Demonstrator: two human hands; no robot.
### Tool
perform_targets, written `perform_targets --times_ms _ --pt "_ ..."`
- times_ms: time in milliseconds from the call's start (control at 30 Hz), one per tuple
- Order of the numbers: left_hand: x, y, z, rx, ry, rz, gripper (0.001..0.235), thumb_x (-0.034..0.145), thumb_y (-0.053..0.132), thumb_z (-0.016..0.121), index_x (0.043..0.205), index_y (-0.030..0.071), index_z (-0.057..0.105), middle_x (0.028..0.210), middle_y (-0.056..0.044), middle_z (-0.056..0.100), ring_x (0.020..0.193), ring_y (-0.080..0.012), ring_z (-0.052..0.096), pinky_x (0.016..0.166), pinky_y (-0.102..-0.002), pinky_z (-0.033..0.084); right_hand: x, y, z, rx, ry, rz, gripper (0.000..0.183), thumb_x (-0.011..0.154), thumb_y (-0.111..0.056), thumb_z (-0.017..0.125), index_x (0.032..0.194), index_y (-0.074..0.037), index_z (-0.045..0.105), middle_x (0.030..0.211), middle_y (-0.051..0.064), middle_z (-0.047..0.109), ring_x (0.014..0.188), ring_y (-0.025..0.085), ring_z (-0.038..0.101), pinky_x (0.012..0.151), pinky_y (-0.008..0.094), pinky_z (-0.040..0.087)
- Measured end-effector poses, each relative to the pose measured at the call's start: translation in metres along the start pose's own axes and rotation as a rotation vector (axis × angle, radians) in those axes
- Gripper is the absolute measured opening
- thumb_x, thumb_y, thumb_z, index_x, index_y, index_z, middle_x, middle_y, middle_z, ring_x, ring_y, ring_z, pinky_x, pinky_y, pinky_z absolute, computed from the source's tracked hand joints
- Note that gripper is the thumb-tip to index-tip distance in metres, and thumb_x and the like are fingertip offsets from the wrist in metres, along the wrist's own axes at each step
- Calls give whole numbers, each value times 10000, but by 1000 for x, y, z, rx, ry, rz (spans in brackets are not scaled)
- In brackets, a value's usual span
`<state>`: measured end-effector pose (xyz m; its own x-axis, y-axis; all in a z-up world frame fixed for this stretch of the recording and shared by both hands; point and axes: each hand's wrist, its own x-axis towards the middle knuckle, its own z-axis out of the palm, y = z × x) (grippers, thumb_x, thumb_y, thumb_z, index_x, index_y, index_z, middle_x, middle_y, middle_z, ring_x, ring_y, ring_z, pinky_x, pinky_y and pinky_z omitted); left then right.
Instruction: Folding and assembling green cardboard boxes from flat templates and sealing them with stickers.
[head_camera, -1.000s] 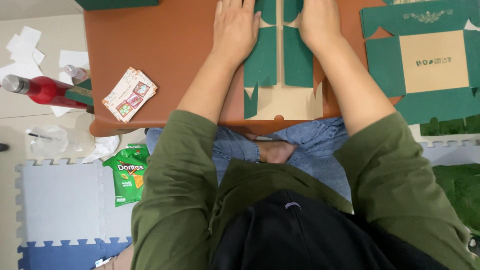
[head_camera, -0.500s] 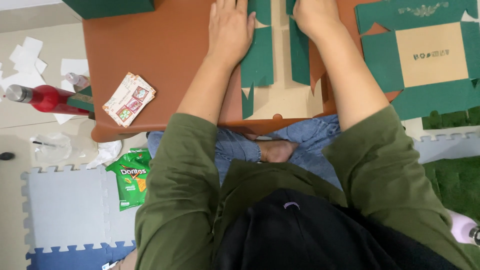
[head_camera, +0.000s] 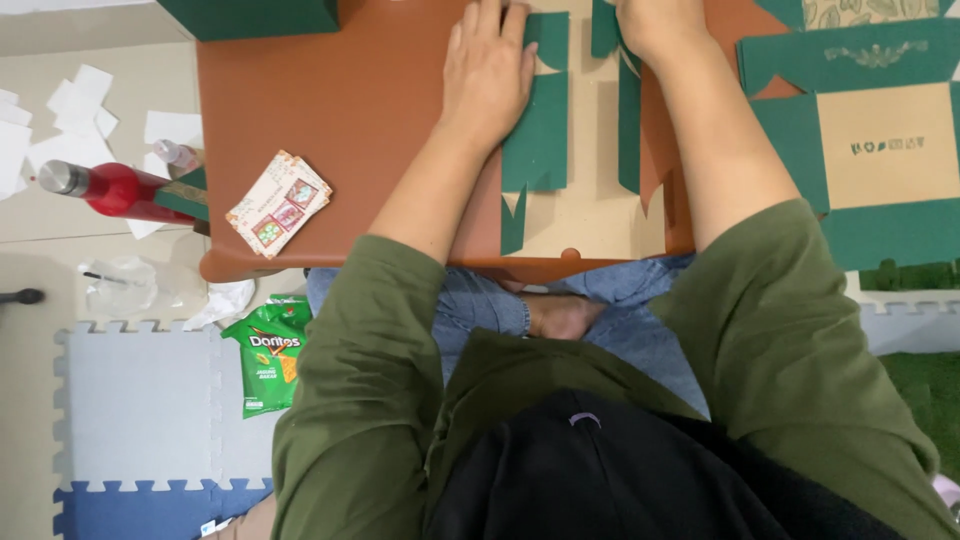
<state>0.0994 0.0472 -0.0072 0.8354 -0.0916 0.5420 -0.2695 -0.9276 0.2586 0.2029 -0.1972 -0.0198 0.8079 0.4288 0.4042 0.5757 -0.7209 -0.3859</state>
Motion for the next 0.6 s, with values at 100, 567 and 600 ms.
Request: perform_targets --times_ms 100,567,600 --pt "-9 10 10 276 95 -195 461 897 403 729 1258 166 569 1154 -139 489 1070 -339 479 897 -432 445 -5 -11 -2 7 17 -19 217 857 83 462 878 -103 351 721 80 273 644 232 315 553 455 152" --pt "-8 9 21 33 -210 -225 533 1079 200 509 1565 117 306 1601 -271 284 1519 -391 216 1248 -550 138 -57 -20 -18 36 75 16 197 894 32 462 856 -118 340 714 84 300 644 233 343 550 458 168" --pt "-7 10 20 19 -195 -189 494 1047 127 528 1526 70 422 1573 -296 273 1499 -420 199 1243 -559 157 -61 -21 -19 40 79 22 196 897 28 462 854 -119 339 714 85 301 644 233 345 550 458 169"
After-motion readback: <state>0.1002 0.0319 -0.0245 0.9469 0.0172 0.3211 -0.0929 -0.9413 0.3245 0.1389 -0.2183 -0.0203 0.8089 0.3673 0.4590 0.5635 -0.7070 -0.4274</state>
